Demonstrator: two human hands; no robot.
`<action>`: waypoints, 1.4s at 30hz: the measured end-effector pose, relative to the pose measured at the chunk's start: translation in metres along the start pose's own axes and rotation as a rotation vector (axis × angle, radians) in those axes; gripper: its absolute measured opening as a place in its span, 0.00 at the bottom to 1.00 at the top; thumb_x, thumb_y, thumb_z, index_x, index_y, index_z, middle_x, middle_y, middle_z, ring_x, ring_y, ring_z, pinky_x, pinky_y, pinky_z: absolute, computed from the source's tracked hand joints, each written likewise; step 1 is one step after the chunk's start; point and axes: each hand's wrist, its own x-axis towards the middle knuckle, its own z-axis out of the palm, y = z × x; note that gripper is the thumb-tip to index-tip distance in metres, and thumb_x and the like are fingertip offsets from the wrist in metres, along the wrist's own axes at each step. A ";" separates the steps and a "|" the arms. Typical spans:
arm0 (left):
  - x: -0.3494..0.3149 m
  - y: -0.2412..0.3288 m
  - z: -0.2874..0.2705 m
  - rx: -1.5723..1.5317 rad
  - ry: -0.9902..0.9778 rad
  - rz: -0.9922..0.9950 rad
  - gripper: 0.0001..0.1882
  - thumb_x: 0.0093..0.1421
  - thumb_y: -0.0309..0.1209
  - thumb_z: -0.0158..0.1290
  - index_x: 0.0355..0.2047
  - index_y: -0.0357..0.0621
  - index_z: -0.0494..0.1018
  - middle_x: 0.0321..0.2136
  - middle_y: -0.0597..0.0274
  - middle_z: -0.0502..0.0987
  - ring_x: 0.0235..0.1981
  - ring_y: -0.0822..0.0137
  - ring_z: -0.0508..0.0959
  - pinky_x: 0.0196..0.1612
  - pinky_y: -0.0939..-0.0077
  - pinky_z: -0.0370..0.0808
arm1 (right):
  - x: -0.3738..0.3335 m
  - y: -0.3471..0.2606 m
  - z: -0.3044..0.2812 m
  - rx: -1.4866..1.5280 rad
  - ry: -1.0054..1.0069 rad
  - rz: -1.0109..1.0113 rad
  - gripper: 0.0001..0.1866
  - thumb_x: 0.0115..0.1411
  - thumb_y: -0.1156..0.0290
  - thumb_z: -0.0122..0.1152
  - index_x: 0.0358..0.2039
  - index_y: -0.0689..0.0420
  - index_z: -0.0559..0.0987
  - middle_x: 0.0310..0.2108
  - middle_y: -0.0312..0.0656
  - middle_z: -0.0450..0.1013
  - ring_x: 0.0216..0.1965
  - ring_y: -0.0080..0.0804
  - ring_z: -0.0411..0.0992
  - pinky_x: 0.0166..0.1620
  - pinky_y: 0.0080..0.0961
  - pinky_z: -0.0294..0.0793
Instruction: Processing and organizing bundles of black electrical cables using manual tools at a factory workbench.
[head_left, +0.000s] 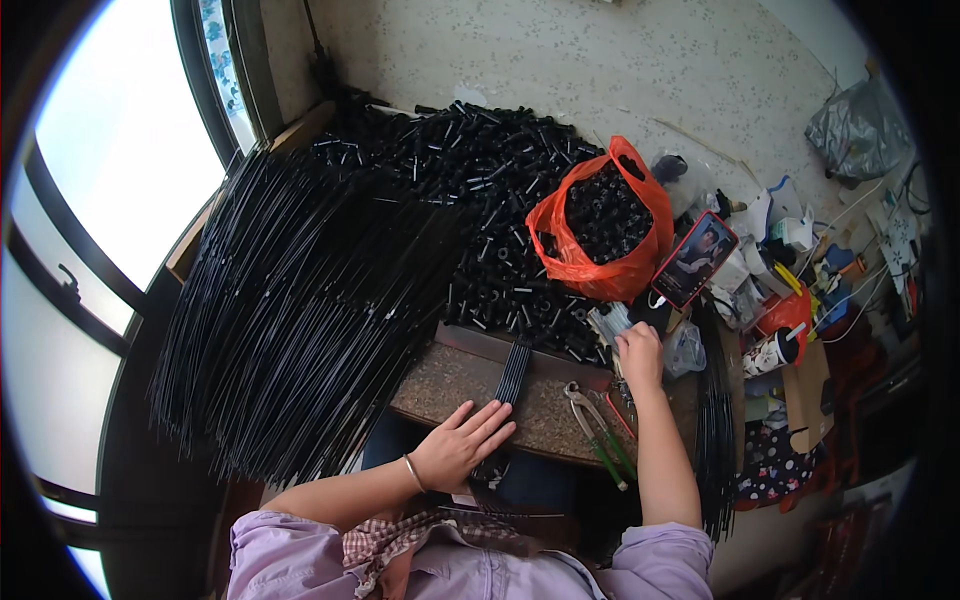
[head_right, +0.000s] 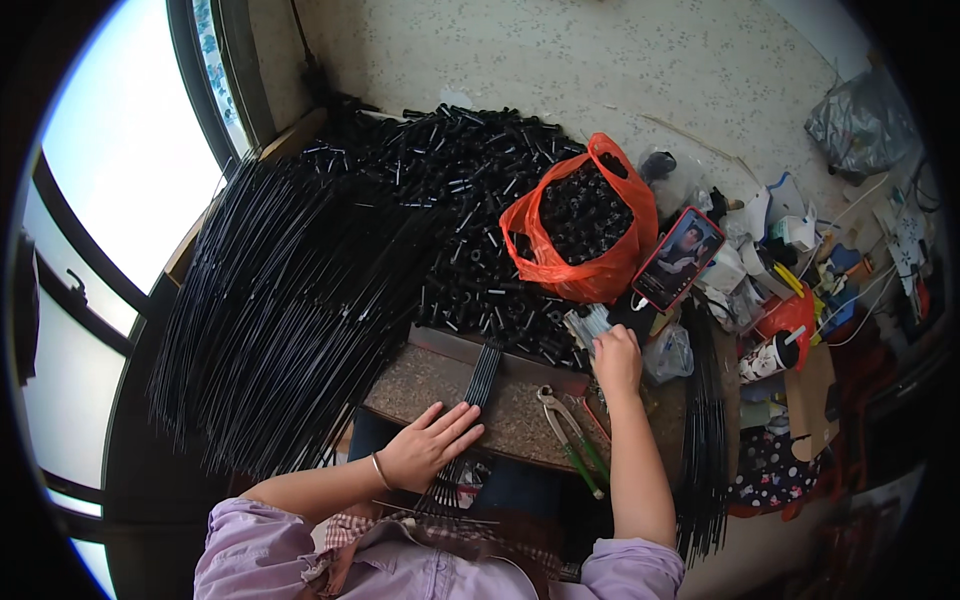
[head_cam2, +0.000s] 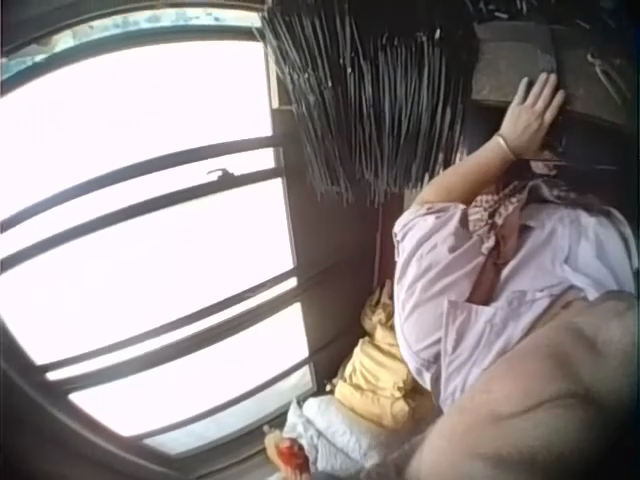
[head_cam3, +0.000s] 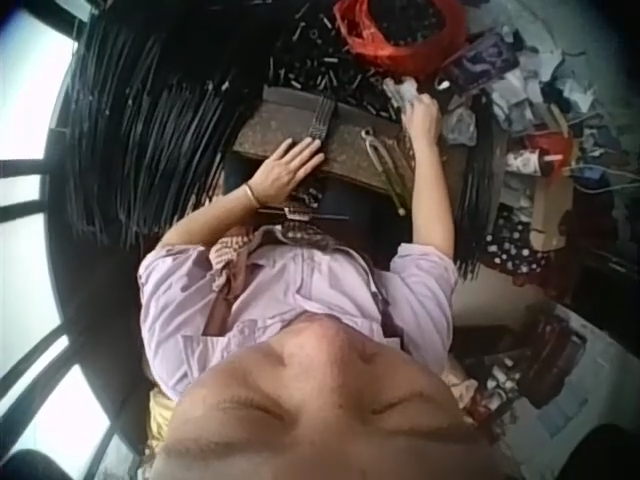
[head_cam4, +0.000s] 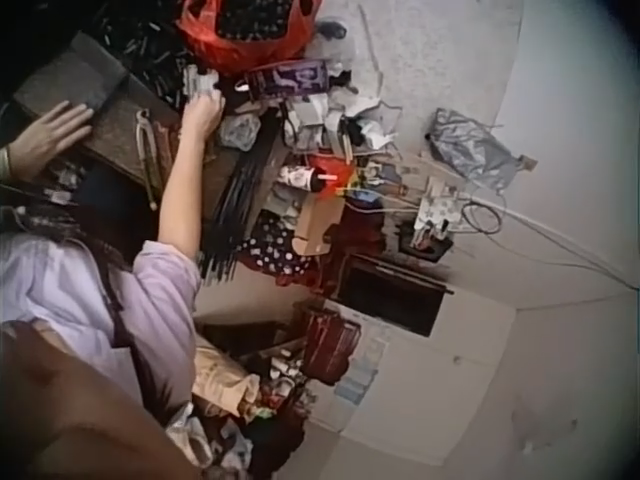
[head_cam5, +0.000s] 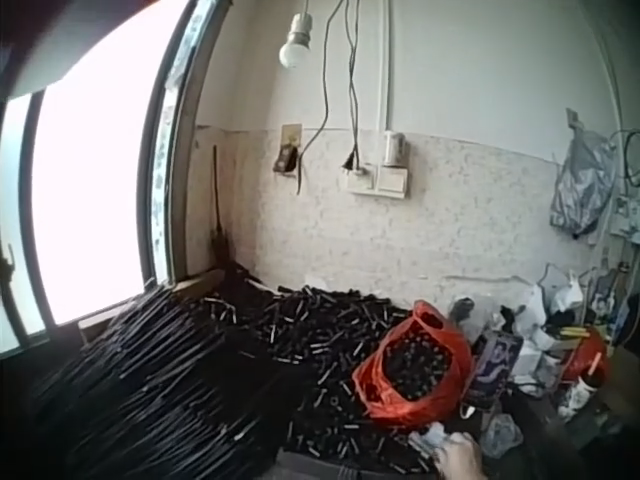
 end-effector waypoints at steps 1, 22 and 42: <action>0.001 0.000 0.001 0.017 -0.001 -0.003 0.44 0.44 0.39 0.51 0.61 0.39 0.47 0.62 0.47 0.47 0.64 0.54 0.48 0.61 0.54 0.46 | 0.003 -0.003 -0.004 0.004 0.017 -0.023 0.04 0.46 0.76 0.60 0.24 0.61 0.78 0.26 0.44 0.69 0.31 0.43 0.68 0.36 0.35 0.68; 0.008 -0.003 -0.005 -0.043 -0.052 -0.046 0.45 0.43 0.41 0.52 0.61 0.41 0.49 0.62 0.51 0.48 0.64 0.58 0.49 0.61 0.56 0.47 | -0.002 -0.085 0.022 0.349 -0.202 -0.240 0.06 0.50 0.79 0.52 0.28 0.60 0.77 0.26 0.43 0.69 0.28 0.41 0.71 0.32 0.32 0.72; 0.005 -0.004 -0.002 -0.061 -0.005 -0.003 0.42 0.45 0.37 0.50 0.61 0.41 0.49 0.62 0.50 0.49 0.63 0.57 0.50 0.61 0.61 0.48 | -0.008 -0.054 0.006 0.199 -0.127 -0.461 0.08 0.46 0.77 0.58 0.30 0.56 0.77 0.27 0.38 0.69 0.30 0.38 0.71 0.32 0.30 0.70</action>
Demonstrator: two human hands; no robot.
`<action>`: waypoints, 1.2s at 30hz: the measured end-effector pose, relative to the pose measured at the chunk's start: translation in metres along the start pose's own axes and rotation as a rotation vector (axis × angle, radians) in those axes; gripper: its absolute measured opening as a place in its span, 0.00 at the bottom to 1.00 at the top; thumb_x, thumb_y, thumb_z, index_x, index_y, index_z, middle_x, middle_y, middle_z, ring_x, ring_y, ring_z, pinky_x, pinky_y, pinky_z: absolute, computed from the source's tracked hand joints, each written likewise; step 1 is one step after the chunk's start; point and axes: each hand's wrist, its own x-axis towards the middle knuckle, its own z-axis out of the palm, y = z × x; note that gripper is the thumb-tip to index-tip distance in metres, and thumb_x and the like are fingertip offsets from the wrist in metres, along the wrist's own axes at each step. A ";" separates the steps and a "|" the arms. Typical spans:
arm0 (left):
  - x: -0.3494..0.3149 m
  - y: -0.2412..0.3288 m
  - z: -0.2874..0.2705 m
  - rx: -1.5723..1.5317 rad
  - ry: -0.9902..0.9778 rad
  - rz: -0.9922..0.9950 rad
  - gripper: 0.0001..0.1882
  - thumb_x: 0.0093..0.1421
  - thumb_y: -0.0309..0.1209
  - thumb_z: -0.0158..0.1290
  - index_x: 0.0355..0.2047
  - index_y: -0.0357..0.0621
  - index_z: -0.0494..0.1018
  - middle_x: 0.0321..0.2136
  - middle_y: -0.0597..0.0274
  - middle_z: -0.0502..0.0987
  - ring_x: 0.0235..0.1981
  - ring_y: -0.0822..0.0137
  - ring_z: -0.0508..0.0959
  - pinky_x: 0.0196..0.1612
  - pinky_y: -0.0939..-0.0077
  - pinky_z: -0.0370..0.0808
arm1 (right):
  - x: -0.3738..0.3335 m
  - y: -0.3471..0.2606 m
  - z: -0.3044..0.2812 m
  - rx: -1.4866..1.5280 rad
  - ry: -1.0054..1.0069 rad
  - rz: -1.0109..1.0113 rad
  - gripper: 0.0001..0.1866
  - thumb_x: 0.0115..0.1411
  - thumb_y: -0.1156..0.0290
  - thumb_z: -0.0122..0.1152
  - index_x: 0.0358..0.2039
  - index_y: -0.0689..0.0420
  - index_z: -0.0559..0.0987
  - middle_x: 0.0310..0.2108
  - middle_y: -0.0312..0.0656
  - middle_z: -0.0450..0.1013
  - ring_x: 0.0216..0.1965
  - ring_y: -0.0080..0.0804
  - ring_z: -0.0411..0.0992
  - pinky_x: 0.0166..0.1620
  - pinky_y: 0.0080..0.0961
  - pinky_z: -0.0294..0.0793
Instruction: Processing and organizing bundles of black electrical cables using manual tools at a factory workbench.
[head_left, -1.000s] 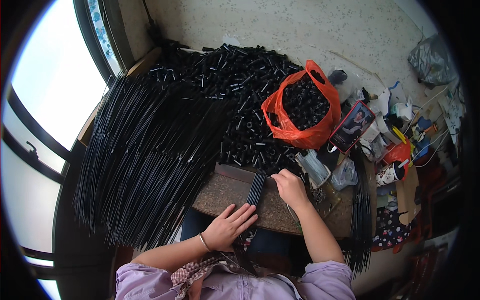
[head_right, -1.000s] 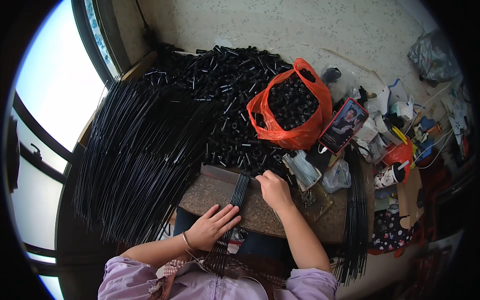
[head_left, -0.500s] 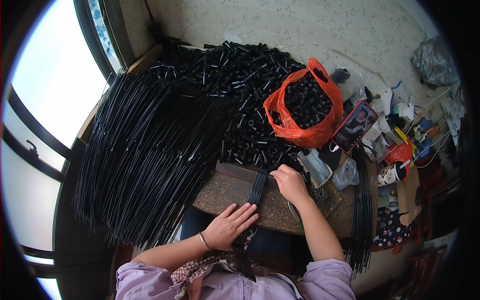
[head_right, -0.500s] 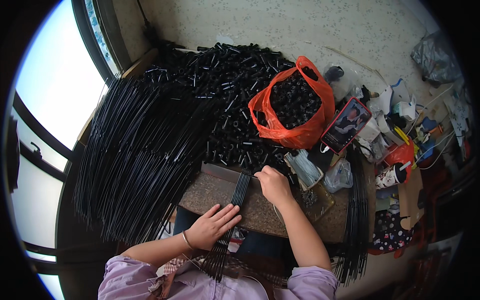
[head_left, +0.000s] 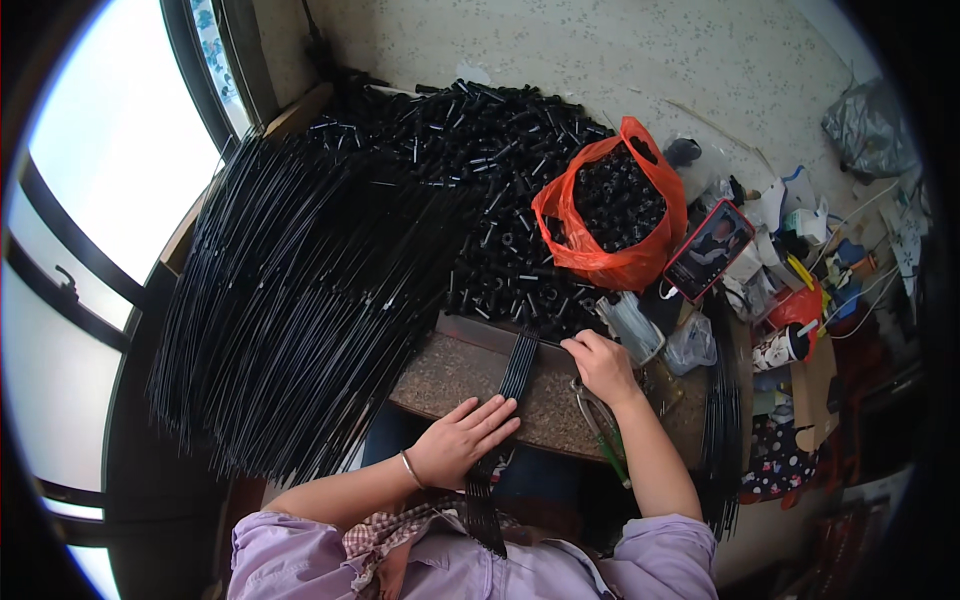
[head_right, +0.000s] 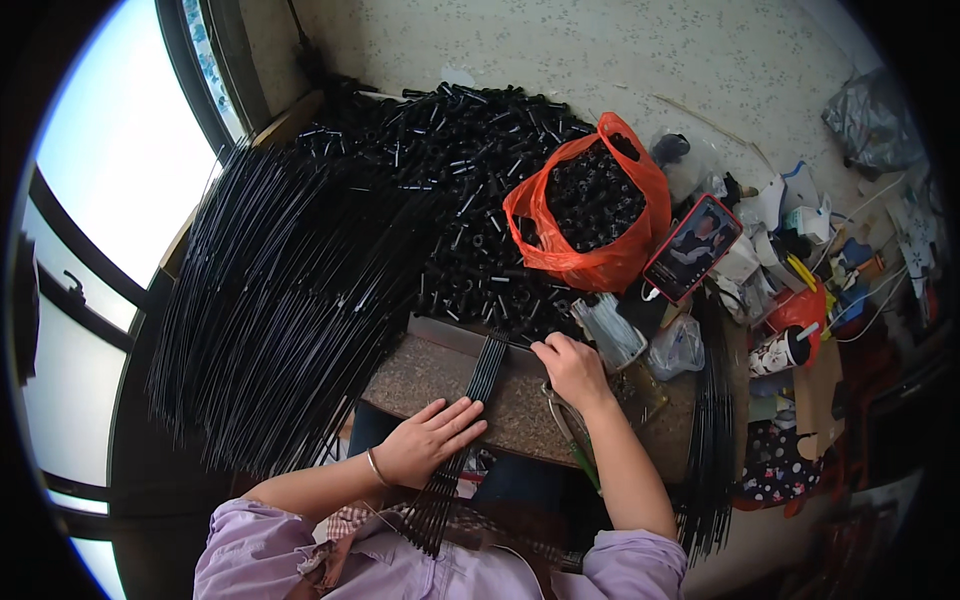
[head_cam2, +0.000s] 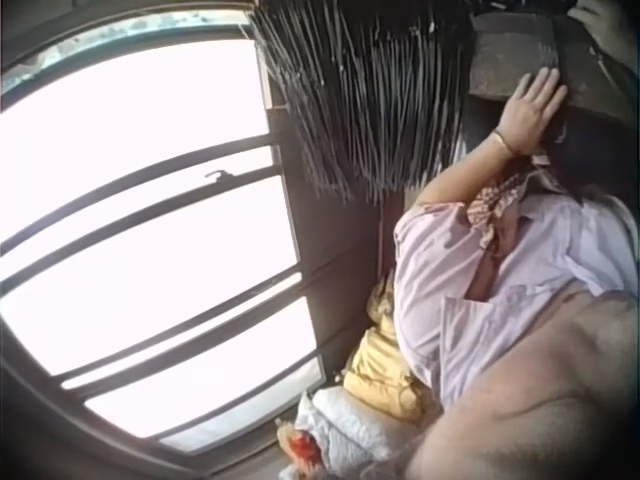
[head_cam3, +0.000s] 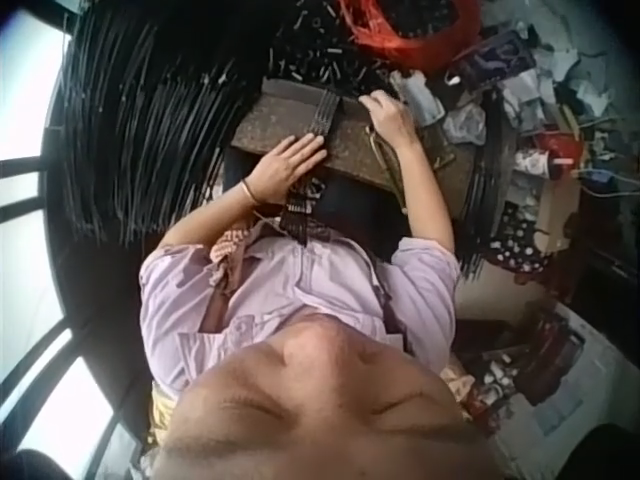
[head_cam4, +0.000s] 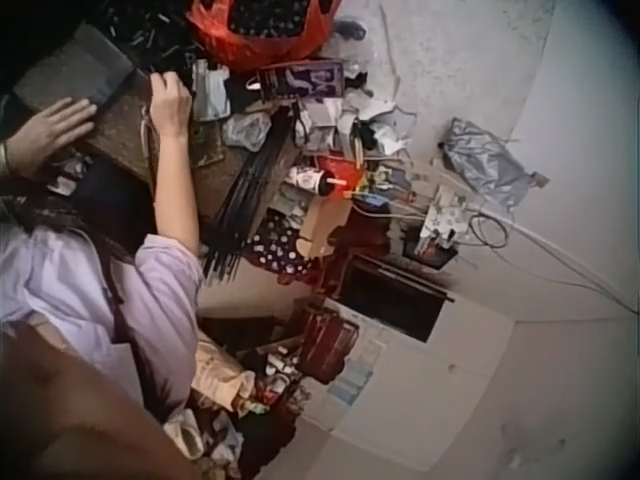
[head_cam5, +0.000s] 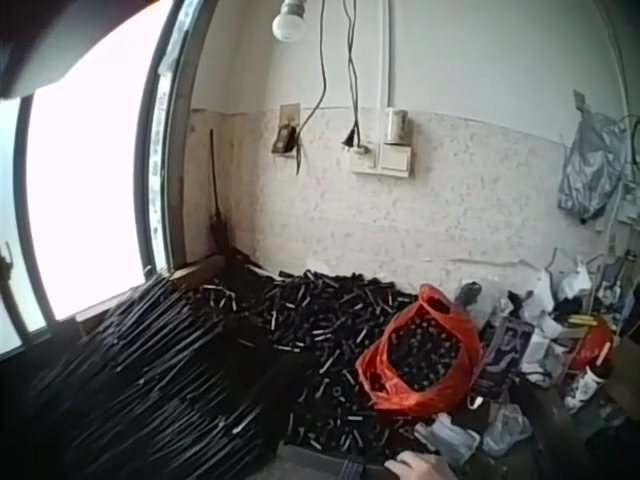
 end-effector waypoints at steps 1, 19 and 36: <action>0.000 0.000 0.000 0.001 0.002 -0.011 0.42 0.45 0.37 0.50 0.61 0.41 0.49 0.62 0.50 0.49 0.63 0.57 0.50 0.61 0.61 0.48 | 0.002 -0.004 -0.003 0.111 -0.033 0.066 0.08 0.47 0.77 0.57 0.30 0.56 0.77 0.27 0.39 0.69 0.29 0.39 0.71 0.31 0.31 0.71; -0.001 0.000 0.006 -0.070 0.078 -0.026 0.41 0.44 0.33 0.49 0.60 0.40 0.50 0.62 0.50 0.49 0.63 0.56 0.49 0.62 0.61 0.47 | 0.019 -0.014 0.022 0.260 0.122 0.380 0.05 0.51 0.76 0.55 0.31 0.57 0.76 0.29 0.43 0.69 0.30 0.44 0.71 0.32 0.33 0.71; -0.005 0.004 0.009 0.030 0.072 -0.014 0.51 0.36 0.40 0.58 0.60 0.40 0.49 0.62 0.50 0.48 0.63 0.56 0.49 0.61 0.61 0.49 | 0.023 0.005 0.011 0.242 -0.073 0.105 0.08 0.50 0.77 0.53 0.30 0.53 0.78 0.29 0.38 0.70 0.32 0.39 0.72 0.33 0.32 0.72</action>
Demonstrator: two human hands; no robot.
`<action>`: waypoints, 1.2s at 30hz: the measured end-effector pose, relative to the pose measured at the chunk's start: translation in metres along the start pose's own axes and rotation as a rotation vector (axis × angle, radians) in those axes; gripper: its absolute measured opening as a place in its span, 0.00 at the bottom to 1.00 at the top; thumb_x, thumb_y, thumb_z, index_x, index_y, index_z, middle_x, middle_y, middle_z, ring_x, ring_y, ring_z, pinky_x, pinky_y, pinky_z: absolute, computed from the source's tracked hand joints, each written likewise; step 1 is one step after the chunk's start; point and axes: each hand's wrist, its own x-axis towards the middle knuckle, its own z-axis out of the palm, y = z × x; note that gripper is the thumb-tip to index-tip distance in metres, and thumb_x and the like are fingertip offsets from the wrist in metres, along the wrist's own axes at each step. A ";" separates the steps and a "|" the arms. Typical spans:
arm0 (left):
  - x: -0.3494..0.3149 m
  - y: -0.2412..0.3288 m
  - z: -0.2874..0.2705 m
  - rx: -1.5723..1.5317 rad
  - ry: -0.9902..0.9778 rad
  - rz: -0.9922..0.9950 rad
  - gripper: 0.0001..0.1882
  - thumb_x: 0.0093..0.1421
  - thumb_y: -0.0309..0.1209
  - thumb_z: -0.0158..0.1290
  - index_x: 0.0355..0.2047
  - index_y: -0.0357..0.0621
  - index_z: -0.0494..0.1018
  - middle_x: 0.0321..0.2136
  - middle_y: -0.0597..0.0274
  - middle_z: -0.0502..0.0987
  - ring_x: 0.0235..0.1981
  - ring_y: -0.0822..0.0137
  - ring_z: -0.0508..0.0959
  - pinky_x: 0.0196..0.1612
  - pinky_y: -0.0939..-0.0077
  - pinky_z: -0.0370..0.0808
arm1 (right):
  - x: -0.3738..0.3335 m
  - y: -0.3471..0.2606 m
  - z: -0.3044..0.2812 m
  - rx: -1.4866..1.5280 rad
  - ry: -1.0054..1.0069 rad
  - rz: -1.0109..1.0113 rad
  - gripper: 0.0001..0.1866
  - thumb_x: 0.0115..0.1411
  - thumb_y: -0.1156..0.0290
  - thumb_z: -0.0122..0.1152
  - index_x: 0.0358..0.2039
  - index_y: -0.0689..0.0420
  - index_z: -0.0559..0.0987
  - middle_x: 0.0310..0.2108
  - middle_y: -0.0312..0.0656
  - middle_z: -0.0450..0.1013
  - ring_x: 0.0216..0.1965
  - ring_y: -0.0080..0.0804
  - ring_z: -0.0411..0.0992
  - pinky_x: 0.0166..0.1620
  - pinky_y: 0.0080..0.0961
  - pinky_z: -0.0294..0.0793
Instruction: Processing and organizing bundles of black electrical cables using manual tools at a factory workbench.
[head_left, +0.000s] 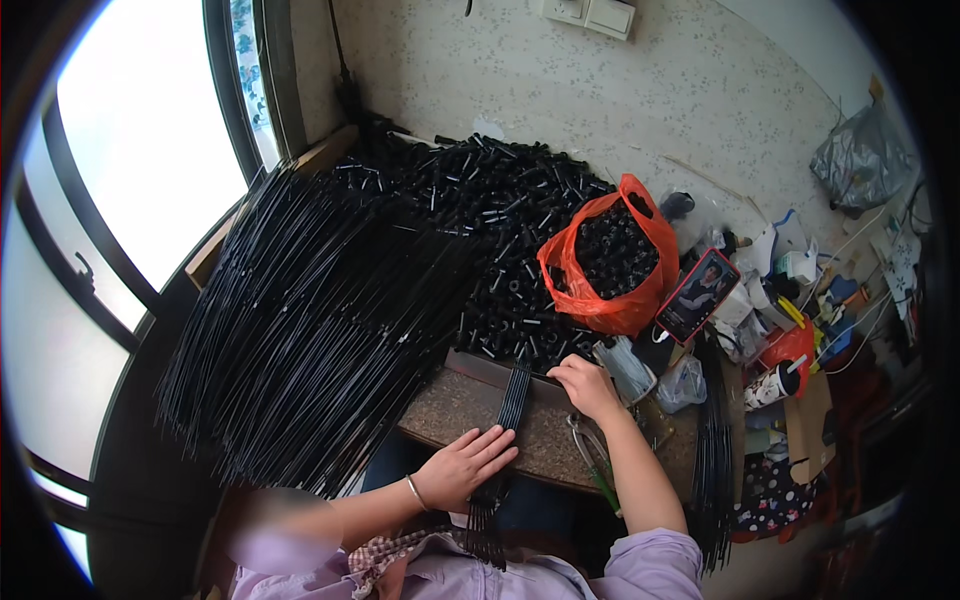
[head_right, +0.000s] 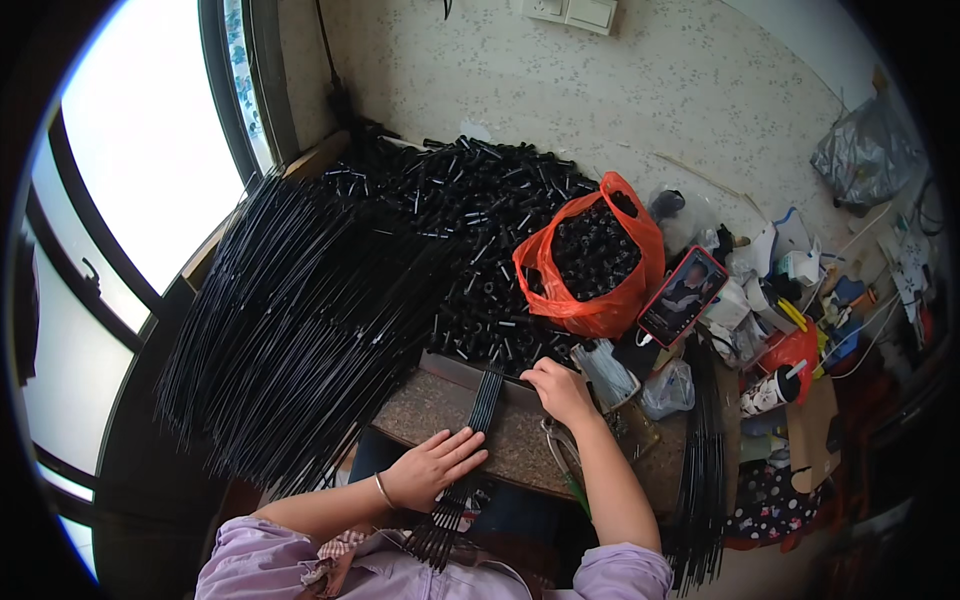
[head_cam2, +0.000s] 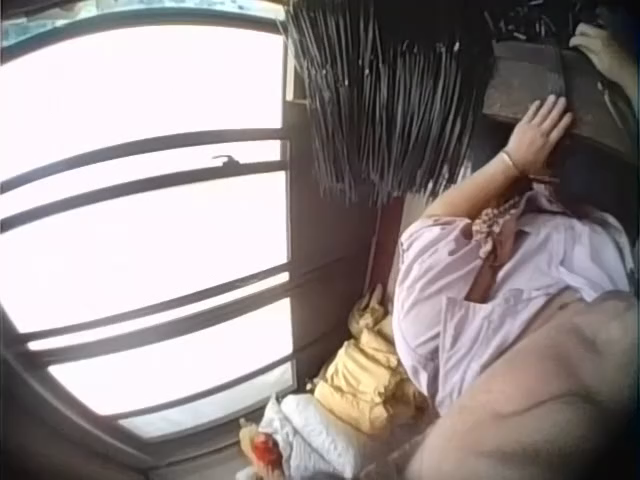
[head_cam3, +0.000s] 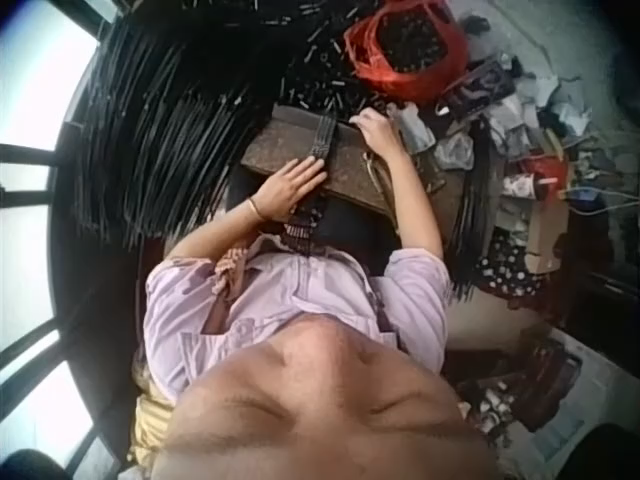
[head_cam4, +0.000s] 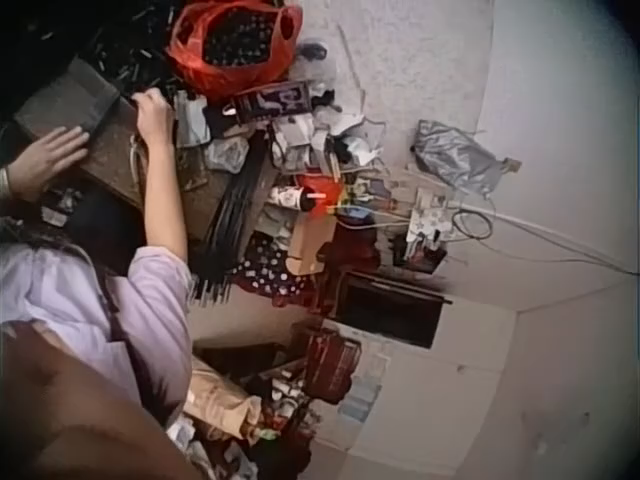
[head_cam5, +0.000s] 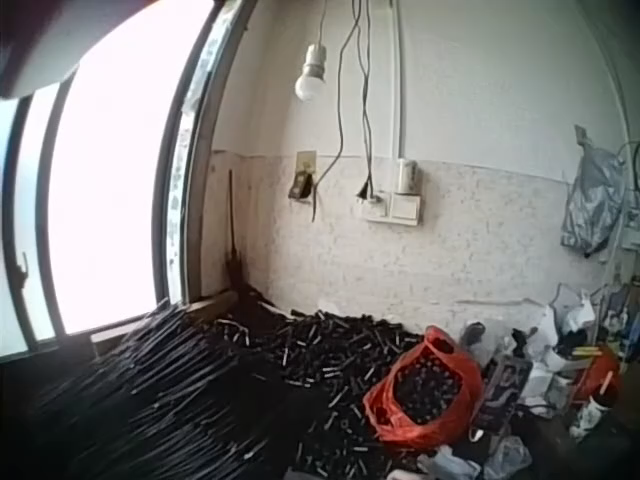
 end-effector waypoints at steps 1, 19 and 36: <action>0.000 0.000 -0.002 -0.005 -0.001 -0.008 0.51 0.36 0.40 0.58 0.60 0.40 0.49 0.62 0.50 0.48 0.63 0.56 0.49 0.61 0.61 0.49 | 0.000 -0.001 -0.001 0.001 -0.013 -0.002 0.08 0.50 0.77 0.53 0.30 0.52 0.78 0.29 0.38 0.70 0.32 0.40 0.72 0.33 0.32 0.72; 0.005 -0.004 -0.007 -0.033 -0.034 0.006 0.45 0.40 0.37 0.55 0.60 0.40 0.51 0.61 0.49 0.49 0.63 0.56 0.49 0.61 0.62 0.49 | 0.014 -0.021 0.033 0.146 0.111 0.268 0.18 0.50 0.76 0.60 0.40 0.62 0.66 0.25 0.47 0.71 0.24 0.44 0.71 0.29 0.34 0.69; -0.007 0.008 0.001 0.066 -0.016 0.046 0.36 0.48 0.30 0.44 0.59 0.37 0.51 0.61 0.47 0.50 0.63 0.55 0.50 0.62 0.59 0.48 | -0.040 0.053 -0.037 -0.437 0.178 0.334 0.03 0.46 0.73 0.60 0.21 0.60 0.78 0.24 0.45 0.68 0.31 0.45 0.69 0.35 0.37 0.69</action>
